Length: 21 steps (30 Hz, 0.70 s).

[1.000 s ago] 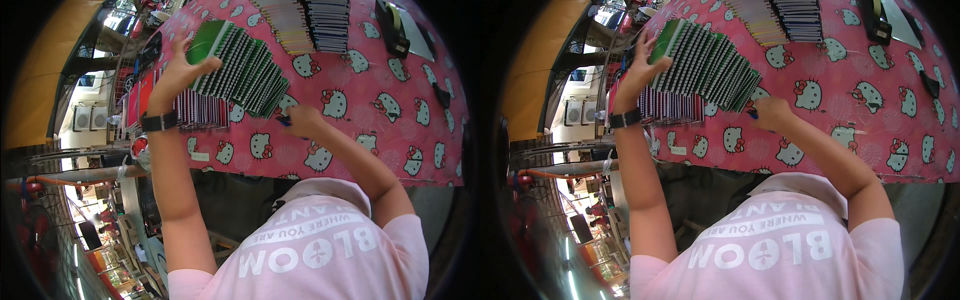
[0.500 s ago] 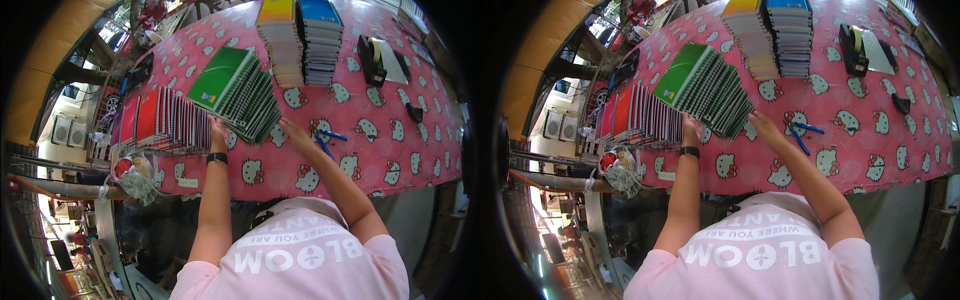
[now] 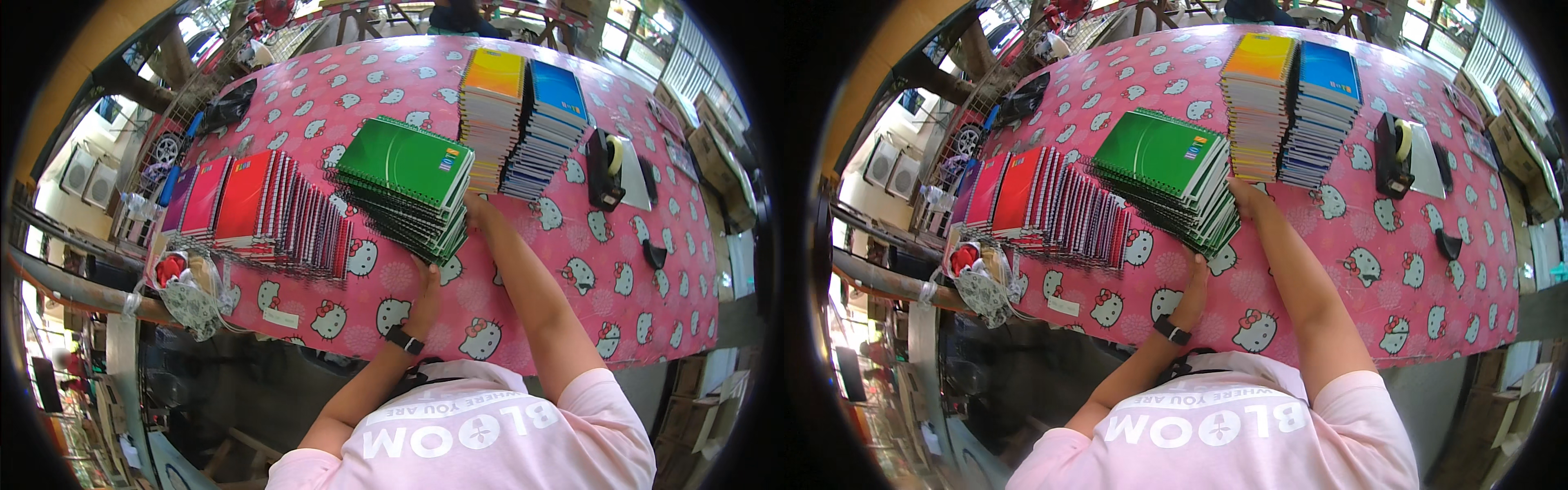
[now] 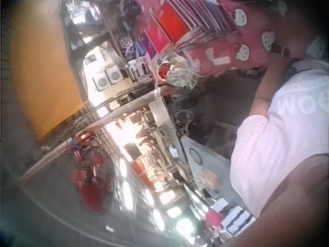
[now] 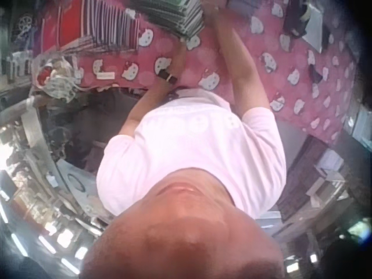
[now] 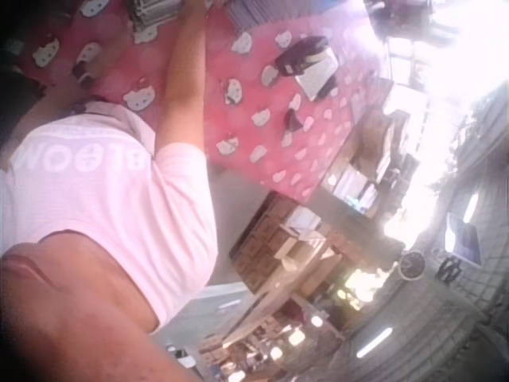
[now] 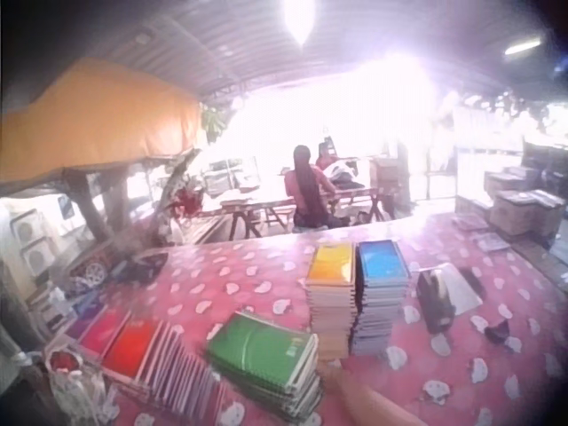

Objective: The person trims the excess plastic from the spiral bindings of several notebooks using a pair of clippers and stacks them on a table.

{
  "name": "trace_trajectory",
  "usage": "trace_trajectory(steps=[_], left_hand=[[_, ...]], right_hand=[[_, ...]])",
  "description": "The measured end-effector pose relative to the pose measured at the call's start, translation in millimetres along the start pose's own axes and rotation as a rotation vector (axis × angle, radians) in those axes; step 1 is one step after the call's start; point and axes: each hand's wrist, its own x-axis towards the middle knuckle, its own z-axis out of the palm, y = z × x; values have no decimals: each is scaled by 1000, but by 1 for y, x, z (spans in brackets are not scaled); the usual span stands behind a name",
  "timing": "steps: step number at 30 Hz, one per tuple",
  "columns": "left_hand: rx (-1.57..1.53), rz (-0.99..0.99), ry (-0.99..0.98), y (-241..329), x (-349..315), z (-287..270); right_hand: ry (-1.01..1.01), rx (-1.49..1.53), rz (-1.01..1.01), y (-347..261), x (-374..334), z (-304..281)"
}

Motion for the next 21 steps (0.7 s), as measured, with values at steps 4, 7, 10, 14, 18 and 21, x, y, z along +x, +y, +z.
trace_trajectory(steps=[4,7,10,14,18,21], left_hand=[[-147,-118,414,-5,25,-26],[-190,-100,452,-10,71,-57],[-19,-70,65,-11,108,-76],[257,-155,-78,-35,127,-99],[30,-88,91,-28,80,-73],[25,-255,40,15,26,-37]], right_hand=[[78,-31,-188,-3,-15,8],[450,-152,-370,31,-49,-10],[735,-311,-330,108,-74,-23],[546,-34,-318,105,-85,57],[347,81,-326,64,-76,50],[305,-118,-362,51,-34,-13]])
